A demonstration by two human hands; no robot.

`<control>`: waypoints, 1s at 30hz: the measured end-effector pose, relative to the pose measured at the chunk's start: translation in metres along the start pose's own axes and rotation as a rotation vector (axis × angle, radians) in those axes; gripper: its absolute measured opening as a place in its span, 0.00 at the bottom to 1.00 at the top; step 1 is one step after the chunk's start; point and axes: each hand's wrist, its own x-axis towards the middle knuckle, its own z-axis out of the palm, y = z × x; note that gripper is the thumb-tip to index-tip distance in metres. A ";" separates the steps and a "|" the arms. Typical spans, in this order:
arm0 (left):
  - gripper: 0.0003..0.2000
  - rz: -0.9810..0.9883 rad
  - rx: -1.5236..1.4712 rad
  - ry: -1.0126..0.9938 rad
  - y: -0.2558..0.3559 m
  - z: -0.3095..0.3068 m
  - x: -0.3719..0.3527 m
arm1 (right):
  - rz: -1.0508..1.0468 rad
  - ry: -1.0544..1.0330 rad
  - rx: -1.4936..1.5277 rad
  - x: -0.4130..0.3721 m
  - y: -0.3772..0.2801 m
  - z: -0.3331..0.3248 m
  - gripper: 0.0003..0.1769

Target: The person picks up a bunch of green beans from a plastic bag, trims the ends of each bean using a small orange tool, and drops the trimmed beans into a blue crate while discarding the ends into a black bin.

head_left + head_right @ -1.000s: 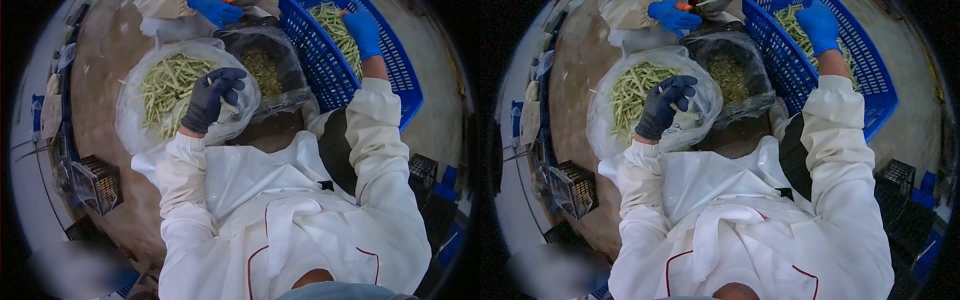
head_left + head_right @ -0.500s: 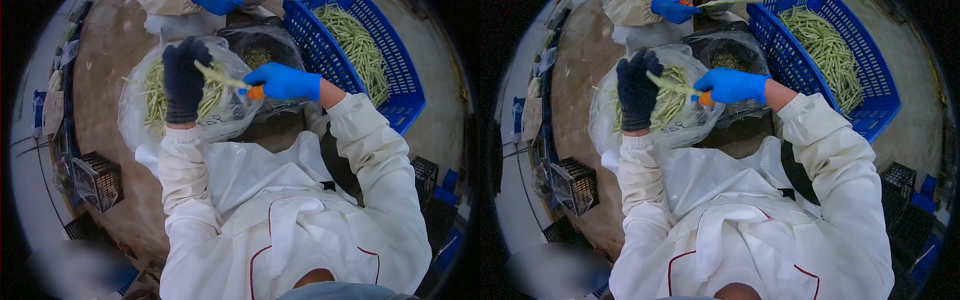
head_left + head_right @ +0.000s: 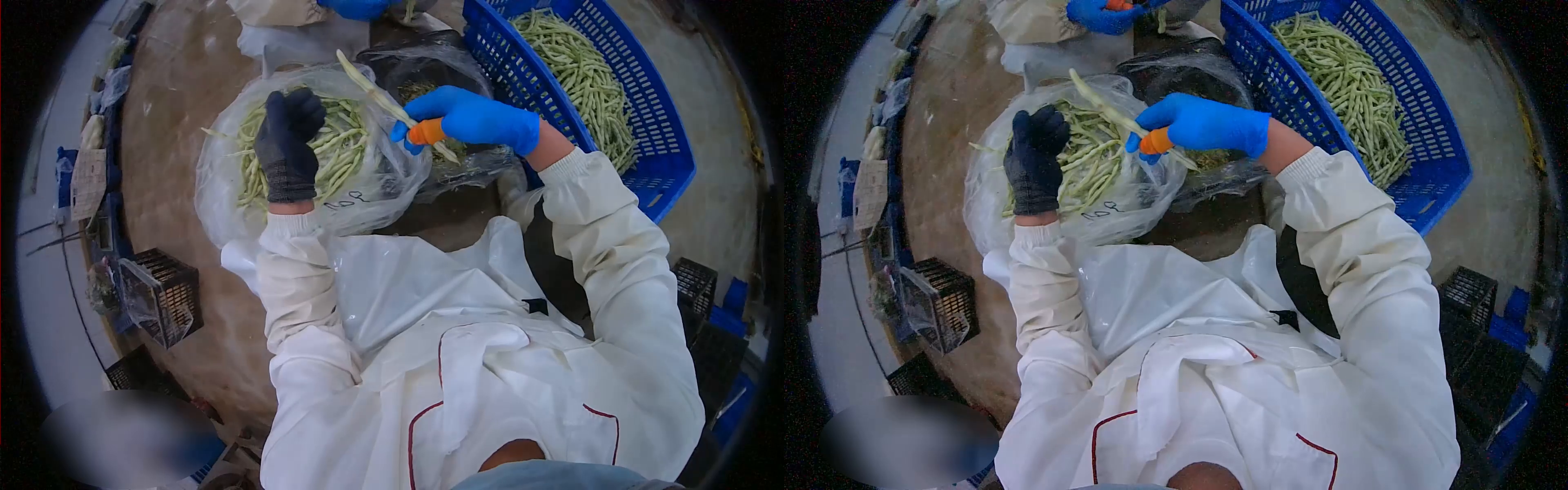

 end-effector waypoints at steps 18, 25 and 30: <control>0.13 0.391 1.317 -0.451 -0.034 0.023 -0.032 | -0.490 0.436 -0.917 0.006 0.003 -0.014 0.21; 0.12 0.490 1.286 -0.596 -0.030 0.028 -0.037 | -0.510 0.326 -1.200 0.003 0.007 -0.008 0.20; 0.12 0.044 0.650 -0.542 -0.013 0.042 -0.050 | -0.326 0.412 -0.182 0.005 0.001 0.006 0.10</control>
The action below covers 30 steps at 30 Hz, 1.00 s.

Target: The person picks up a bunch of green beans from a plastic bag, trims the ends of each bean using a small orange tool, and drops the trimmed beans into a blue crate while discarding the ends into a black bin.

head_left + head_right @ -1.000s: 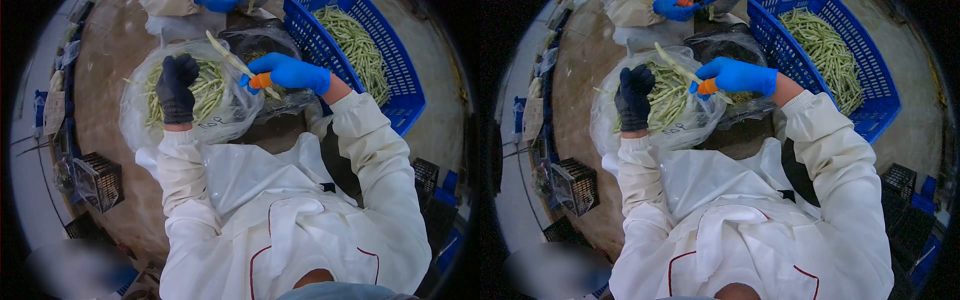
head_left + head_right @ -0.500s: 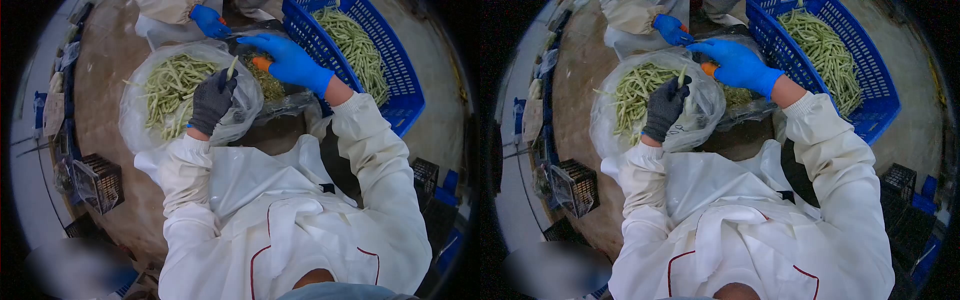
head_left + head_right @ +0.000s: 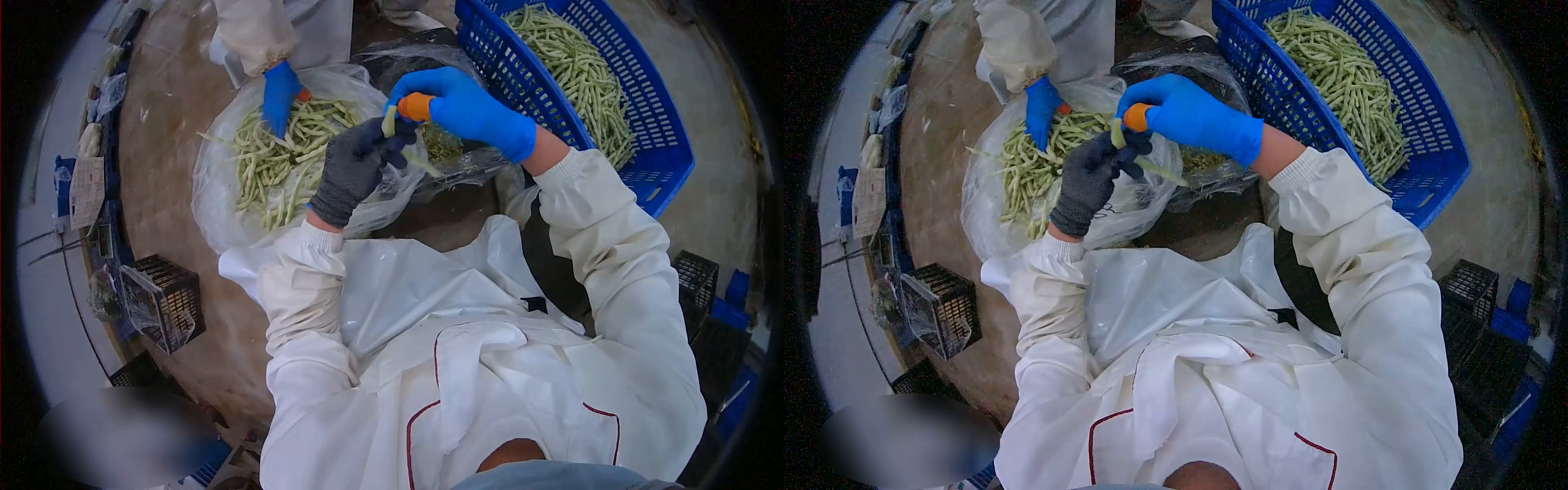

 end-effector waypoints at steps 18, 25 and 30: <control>0.11 0.032 -0.236 0.299 0.001 -0.052 0.001 | 0.223 -0.063 -0.699 0.003 0.045 -0.028 0.19; 0.15 -0.091 -0.431 0.124 -0.001 -0.012 0.007 | -0.040 0.031 -0.179 0.011 0.013 -0.001 0.15; 0.13 -0.165 -0.387 0.125 -0.004 -0.006 0.009 | -0.114 0.017 -0.283 0.008 0.001 0.008 0.14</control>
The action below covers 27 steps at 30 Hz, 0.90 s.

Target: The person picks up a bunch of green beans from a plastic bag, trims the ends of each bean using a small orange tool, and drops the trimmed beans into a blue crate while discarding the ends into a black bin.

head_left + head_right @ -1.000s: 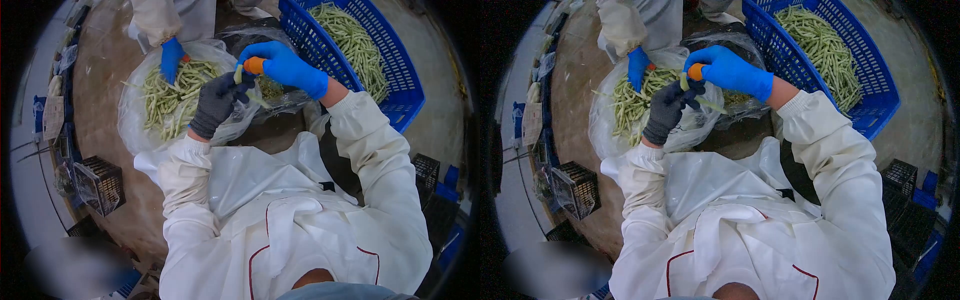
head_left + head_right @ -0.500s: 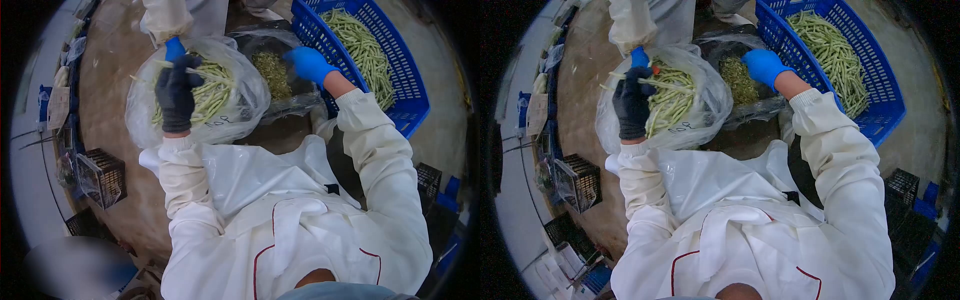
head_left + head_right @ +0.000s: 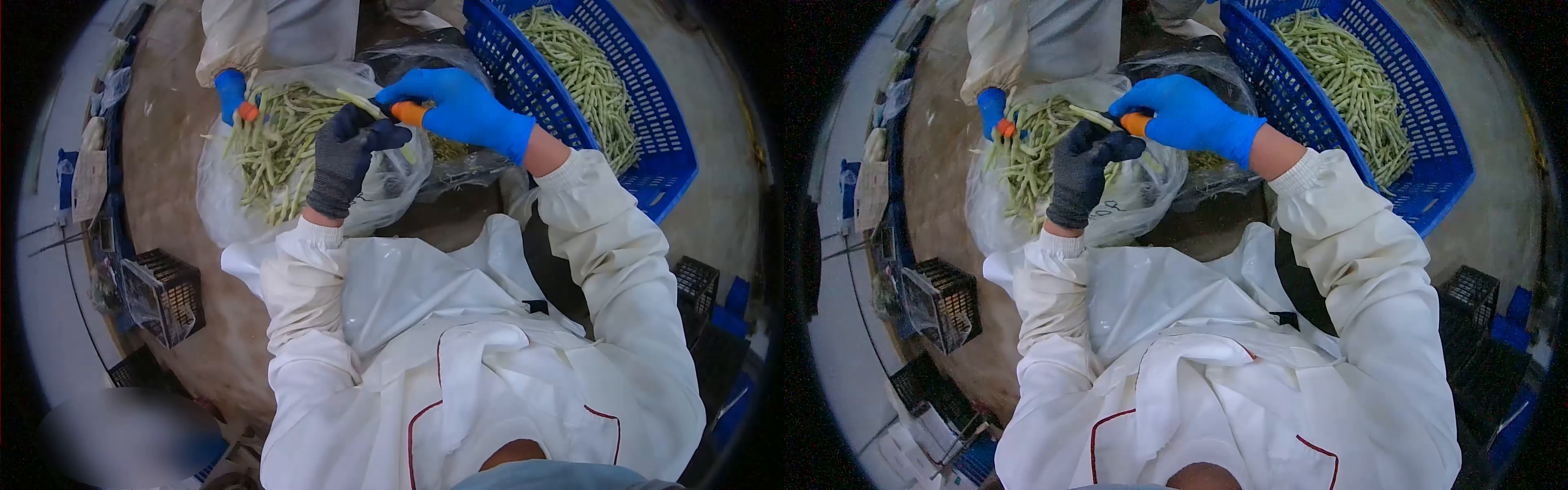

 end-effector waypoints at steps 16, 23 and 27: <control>0.13 0.186 0.323 0.100 -0.018 0.007 -0.004 | 0.079 0.142 -0.154 -0.010 -0.012 0.022 0.11; 0.18 0.113 -0.057 -0.067 0.006 0.009 -0.004 | 0.241 0.257 -0.037 0.006 0.005 0.010 0.12; 0.20 0.093 -0.108 -0.090 0.002 -0.003 -0.003 | 0.164 0.323 -0.517 0.002 0.038 -0.027 0.14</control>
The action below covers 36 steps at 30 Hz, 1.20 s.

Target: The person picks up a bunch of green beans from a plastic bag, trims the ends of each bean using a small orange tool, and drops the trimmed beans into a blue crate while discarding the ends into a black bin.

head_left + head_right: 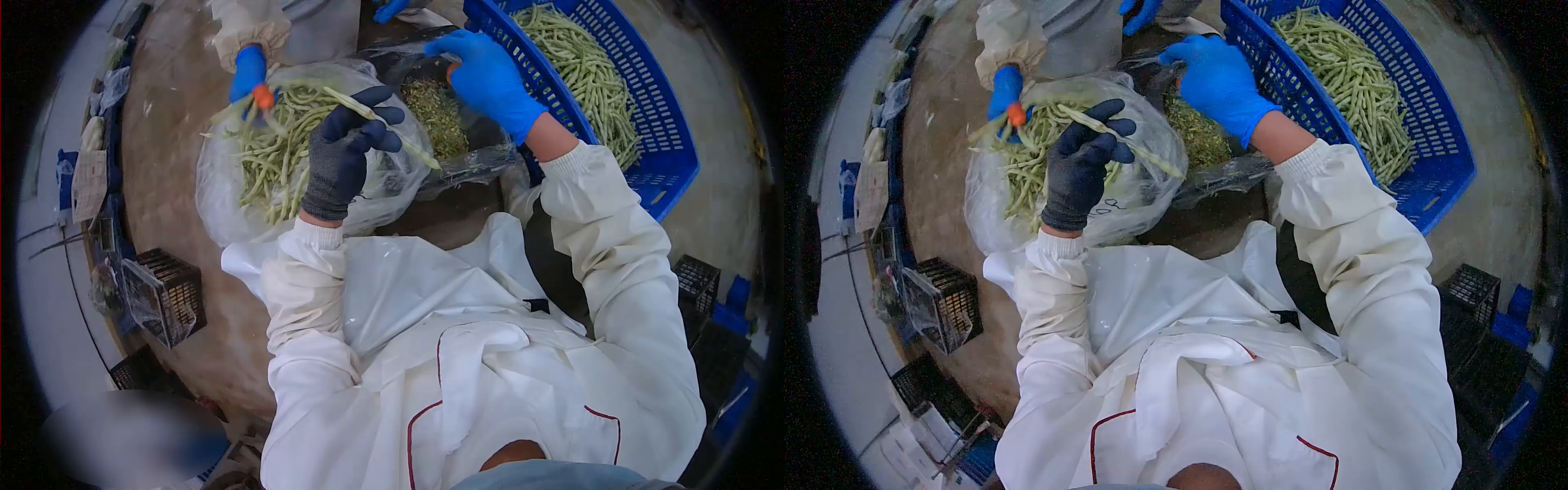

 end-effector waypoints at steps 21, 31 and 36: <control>0.25 -0.007 0.125 0.022 -0.019 0.008 0.002 | -0.038 -0.384 0.330 -0.020 -0.054 0.006 0.10; 0.25 0.017 0.215 -0.005 -0.017 0.005 0.001 | -0.019 -0.410 0.327 -0.020 -0.057 0.005 0.12; 0.23 -0.056 0.248 -0.005 -0.009 0.007 -0.001 | -0.084 -0.346 0.276 -0.022 -0.061 0.004 0.11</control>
